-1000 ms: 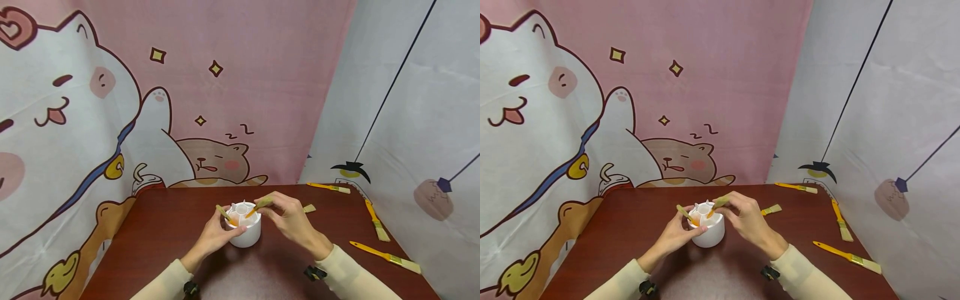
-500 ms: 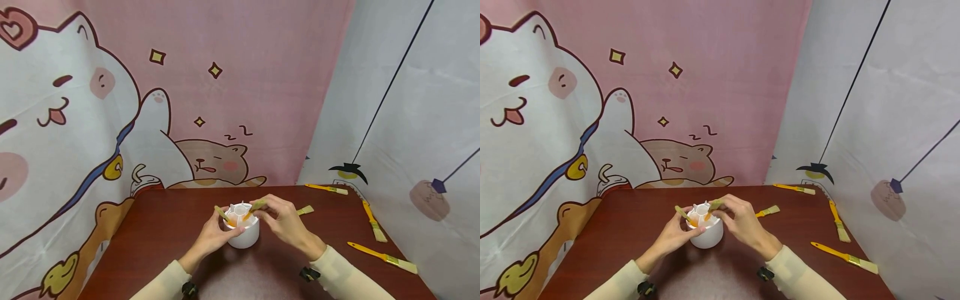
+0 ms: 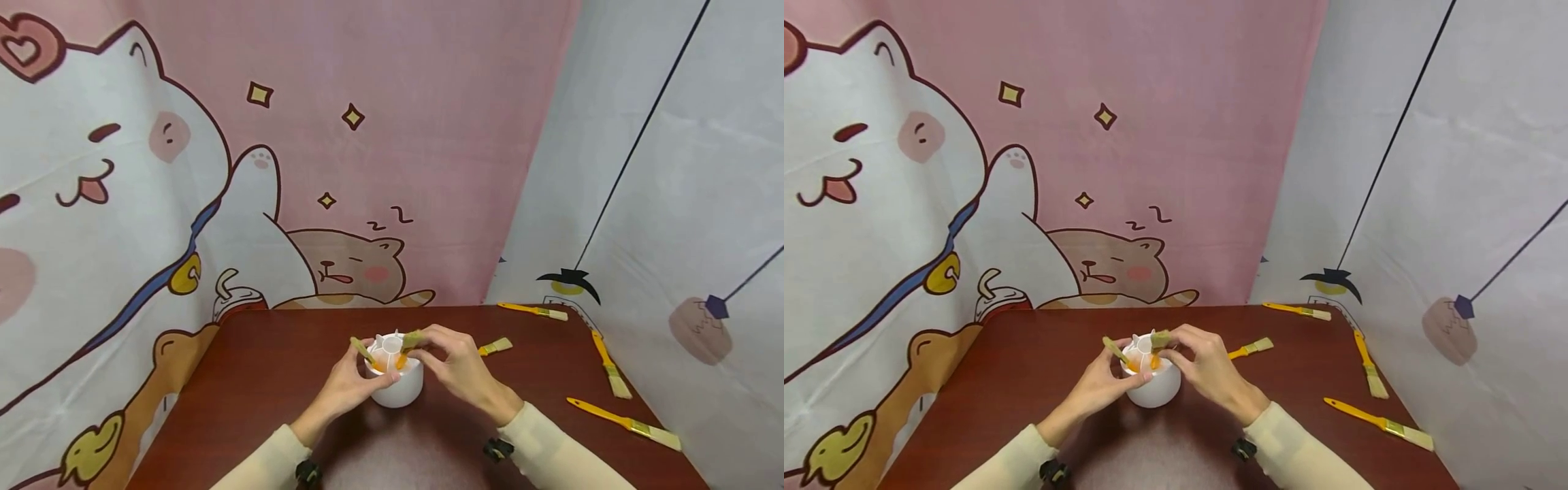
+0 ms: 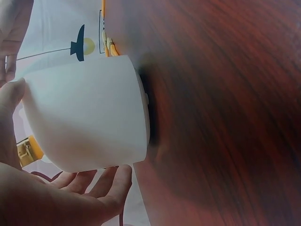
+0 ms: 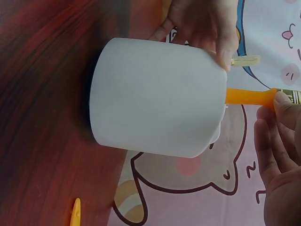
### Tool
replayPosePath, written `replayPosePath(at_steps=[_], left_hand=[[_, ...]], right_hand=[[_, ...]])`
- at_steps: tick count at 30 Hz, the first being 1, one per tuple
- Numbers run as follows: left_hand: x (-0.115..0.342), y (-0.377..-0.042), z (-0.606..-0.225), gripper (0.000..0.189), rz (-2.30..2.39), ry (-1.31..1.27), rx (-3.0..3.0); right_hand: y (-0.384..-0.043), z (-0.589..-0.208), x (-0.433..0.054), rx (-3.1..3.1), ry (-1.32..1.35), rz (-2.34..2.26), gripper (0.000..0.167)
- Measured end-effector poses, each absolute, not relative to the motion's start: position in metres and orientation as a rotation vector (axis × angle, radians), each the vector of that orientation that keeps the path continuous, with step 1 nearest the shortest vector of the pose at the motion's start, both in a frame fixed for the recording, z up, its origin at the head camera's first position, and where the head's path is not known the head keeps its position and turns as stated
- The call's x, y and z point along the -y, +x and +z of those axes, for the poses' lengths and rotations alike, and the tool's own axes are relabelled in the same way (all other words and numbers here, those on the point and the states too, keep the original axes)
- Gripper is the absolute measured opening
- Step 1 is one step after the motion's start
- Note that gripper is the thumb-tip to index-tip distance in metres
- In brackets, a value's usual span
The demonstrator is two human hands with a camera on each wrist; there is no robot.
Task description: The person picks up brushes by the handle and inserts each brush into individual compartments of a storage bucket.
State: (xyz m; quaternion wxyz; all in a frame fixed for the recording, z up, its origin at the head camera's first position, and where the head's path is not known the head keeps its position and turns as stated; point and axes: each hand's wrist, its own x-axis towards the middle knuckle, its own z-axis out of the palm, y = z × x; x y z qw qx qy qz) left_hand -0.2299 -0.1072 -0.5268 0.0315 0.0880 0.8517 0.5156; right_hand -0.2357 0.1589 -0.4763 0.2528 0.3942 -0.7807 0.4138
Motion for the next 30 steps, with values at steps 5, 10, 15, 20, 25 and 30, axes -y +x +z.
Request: replayPosePath(at_steps=[5,10,15,20,25,30], left_hand=[[0.108,-0.230,-0.525,0.101,1.574,0.266,-2.632],[0.108,-0.230,-0.525,0.102,1.572,0.273,-2.623],[0.110,-0.232,-0.527,0.103,1.581,0.297,-2.598],[0.111,-0.234,-0.528,0.102,1.601,0.317,-2.562],[0.112,-0.236,-0.528,0.102,1.632,0.317,-2.531],[0.111,-0.236,-0.528,0.101,1.644,0.315,-2.532]], right_hand=[[-0.239,-0.481,-0.157,2.114,1.113,1.080,0.028],[-0.240,-0.487,-0.155,2.121,1.133,1.014,0.028],[-0.241,-0.491,-0.155,2.136,1.151,0.990,0.028],[-0.244,-0.498,-0.155,2.126,1.191,0.962,0.029],[-0.245,-0.503,-0.155,2.155,1.188,0.950,0.028],[-0.244,-0.505,-0.157,2.166,1.183,0.918,0.029]])
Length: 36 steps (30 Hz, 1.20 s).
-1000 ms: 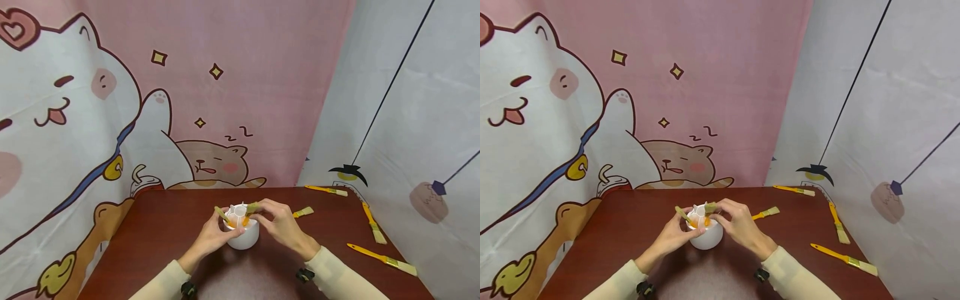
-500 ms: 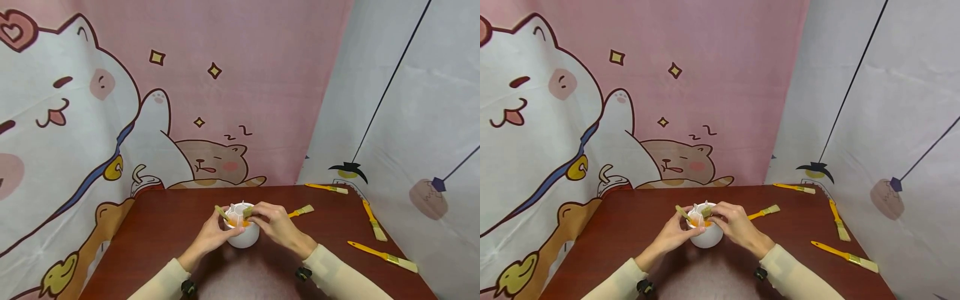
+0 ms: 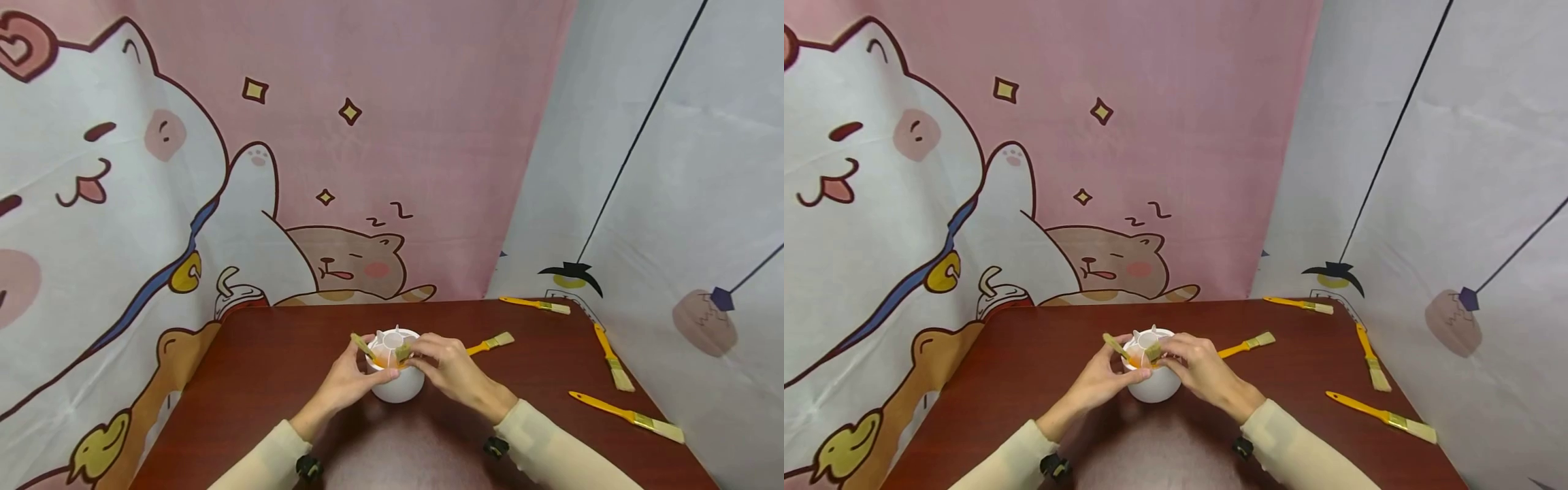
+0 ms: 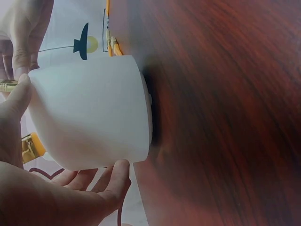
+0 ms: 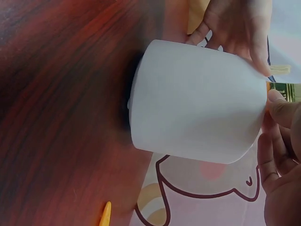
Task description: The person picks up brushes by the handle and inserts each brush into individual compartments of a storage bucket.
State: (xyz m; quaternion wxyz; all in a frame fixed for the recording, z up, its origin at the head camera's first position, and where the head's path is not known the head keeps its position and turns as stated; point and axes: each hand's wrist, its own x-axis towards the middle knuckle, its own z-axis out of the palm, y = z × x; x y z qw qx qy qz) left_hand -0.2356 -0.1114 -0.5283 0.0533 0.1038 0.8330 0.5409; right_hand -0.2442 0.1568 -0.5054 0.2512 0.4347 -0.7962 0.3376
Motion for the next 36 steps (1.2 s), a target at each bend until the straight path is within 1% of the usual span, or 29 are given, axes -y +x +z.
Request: replayPosePath(at_steps=[16,24,36], left_hand=[[0.110,-0.234,-0.525,0.101,1.640,0.325,-2.535],[0.111,-0.234,-0.526,0.104,1.620,0.318,-2.542],[0.109,-0.235,-0.527,0.103,1.684,0.337,-2.465]], right_hand=[[-0.240,-0.506,-0.159,2.201,1.198,0.783,0.029],[-0.240,-0.507,-0.161,2.164,1.230,0.799,0.038],[-0.232,-0.506,-0.167,2.153,1.155,0.825,0.042]])
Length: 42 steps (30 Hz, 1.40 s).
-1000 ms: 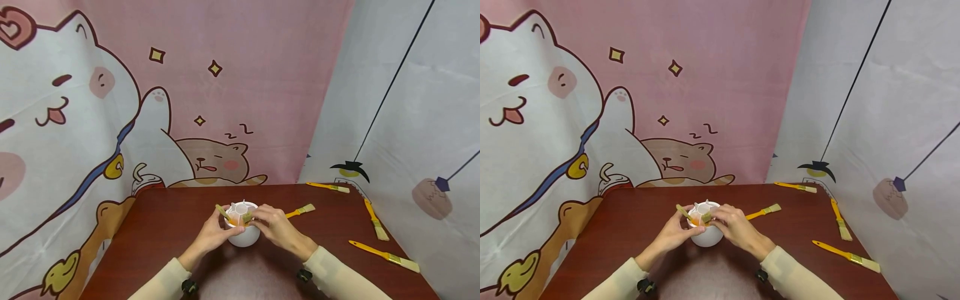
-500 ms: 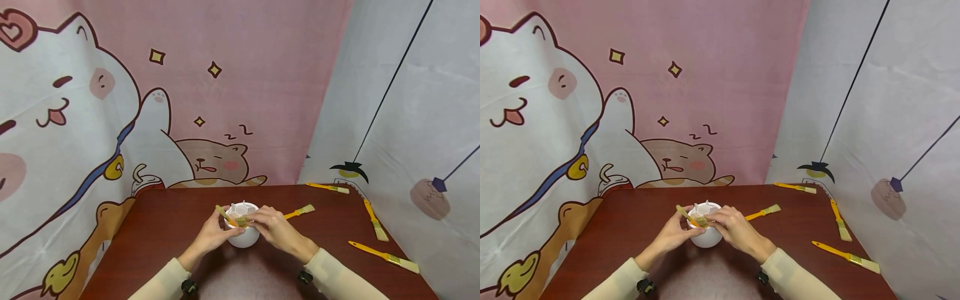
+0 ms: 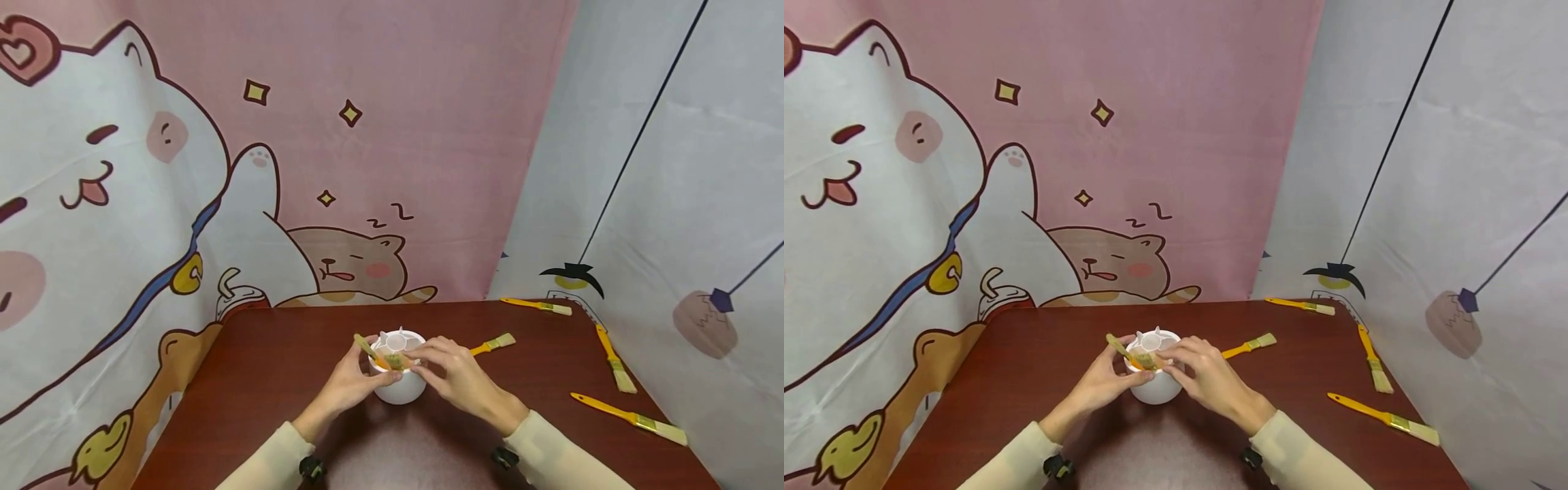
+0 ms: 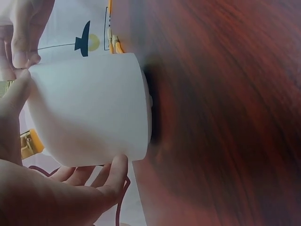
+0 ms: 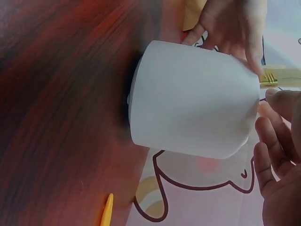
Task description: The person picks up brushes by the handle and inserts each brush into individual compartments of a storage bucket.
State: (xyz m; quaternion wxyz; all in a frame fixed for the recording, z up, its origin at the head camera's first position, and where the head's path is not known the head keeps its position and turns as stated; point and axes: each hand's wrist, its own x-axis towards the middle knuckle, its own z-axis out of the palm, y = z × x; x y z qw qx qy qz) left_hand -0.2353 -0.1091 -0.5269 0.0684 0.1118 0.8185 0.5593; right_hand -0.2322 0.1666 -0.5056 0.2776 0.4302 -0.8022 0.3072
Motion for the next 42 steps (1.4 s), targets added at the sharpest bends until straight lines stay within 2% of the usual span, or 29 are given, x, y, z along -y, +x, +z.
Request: replayPosePath(at_steps=[14,30,42], left_hand=[[0.105,-0.233,-0.523,0.104,1.767,0.354,-2.370],[0.108,-0.234,-0.521,0.105,1.730,0.378,-2.363],[0.096,-0.222,-0.523,0.117,1.655,0.271,-2.668]], right_hand=[[-0.213,-0.505,-0.203,2.221,0.938,0.799,0.034],[-0.195,-0.515,-0.258,2.296,0.693,0.673,0.039],[-0.186,-0.527,-0.301,2.351,0.564,0.586,0.043]])
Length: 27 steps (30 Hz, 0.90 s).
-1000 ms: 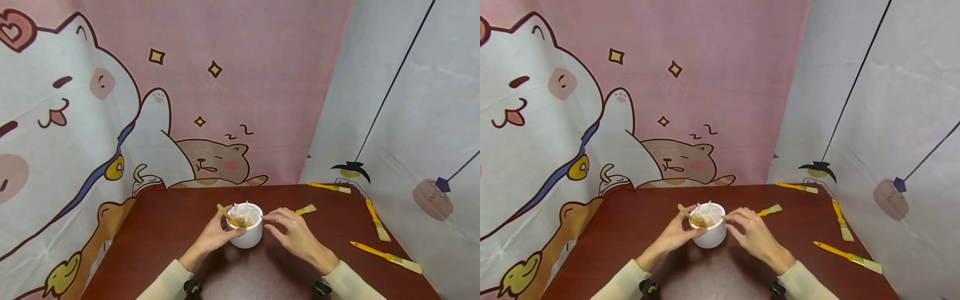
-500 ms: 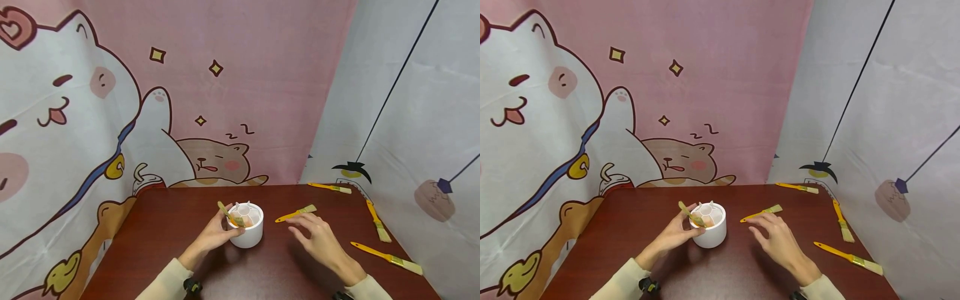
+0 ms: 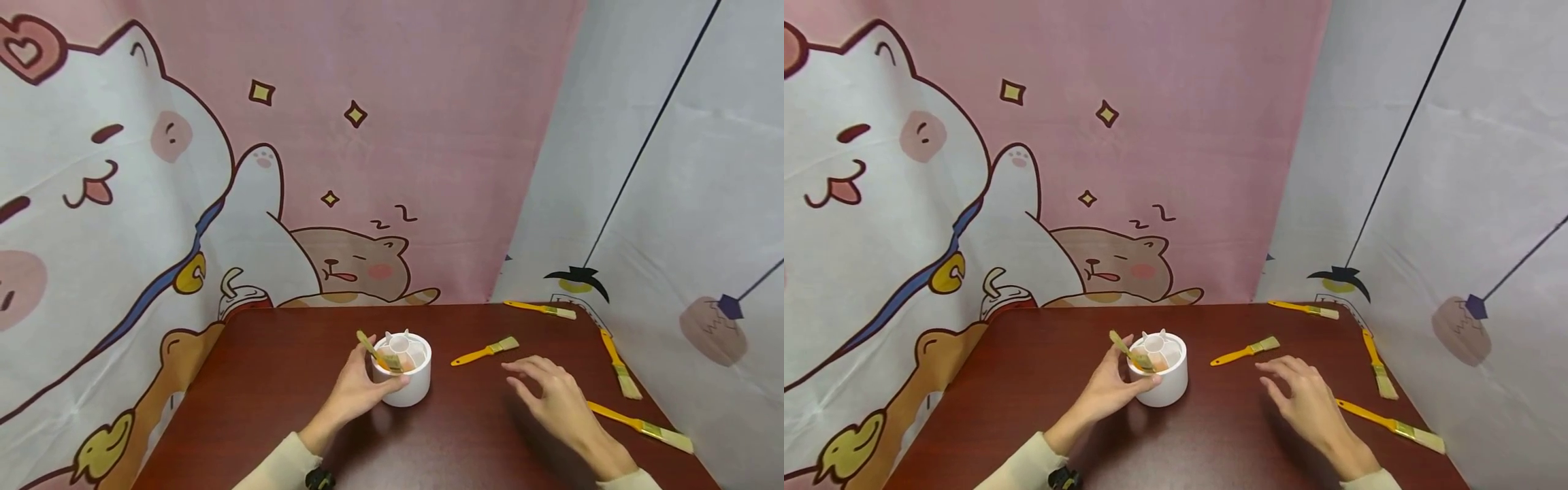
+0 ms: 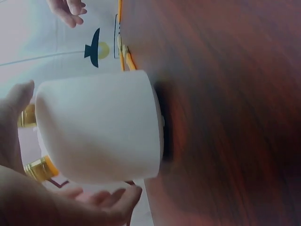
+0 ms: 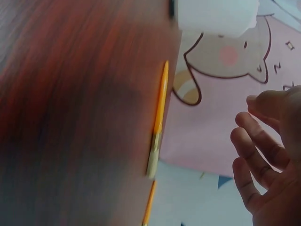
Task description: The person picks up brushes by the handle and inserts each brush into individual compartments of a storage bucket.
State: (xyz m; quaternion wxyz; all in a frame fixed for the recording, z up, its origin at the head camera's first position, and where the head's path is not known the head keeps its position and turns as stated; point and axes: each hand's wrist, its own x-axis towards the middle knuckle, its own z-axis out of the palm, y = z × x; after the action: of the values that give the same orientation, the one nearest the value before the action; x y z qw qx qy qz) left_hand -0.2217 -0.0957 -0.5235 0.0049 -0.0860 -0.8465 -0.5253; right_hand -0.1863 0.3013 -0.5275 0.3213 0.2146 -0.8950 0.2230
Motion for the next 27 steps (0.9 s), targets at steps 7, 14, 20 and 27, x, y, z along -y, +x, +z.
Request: replayPosePath(at_steps=[7,14,20,27], left_hand=[[0.082,-0.212,-0.518,0.114,-1.499,-0.134,2.611],[0.072,-0.212,-0.516,0.117,-1.480,-0.068,2.596],[0.070,-0.215,-0.516,0.117,-1.487,-0.056,2.590],[0.072,-0.212,-0.513,0.114,-1.505,-0.081,2.601]], right_hand=[[-0.180,-0.531,-0.335,2.437,0.440,0.547,0.044],[-0.175,-0.539,-0.373,2.553,0.328,0.515,0.041],[-0.174,-0.541,-0.405,2.697,0.229,0.502,0.034],[-0.173,-0.543,-0.435,2.901,0.073,0.473,0.034]])
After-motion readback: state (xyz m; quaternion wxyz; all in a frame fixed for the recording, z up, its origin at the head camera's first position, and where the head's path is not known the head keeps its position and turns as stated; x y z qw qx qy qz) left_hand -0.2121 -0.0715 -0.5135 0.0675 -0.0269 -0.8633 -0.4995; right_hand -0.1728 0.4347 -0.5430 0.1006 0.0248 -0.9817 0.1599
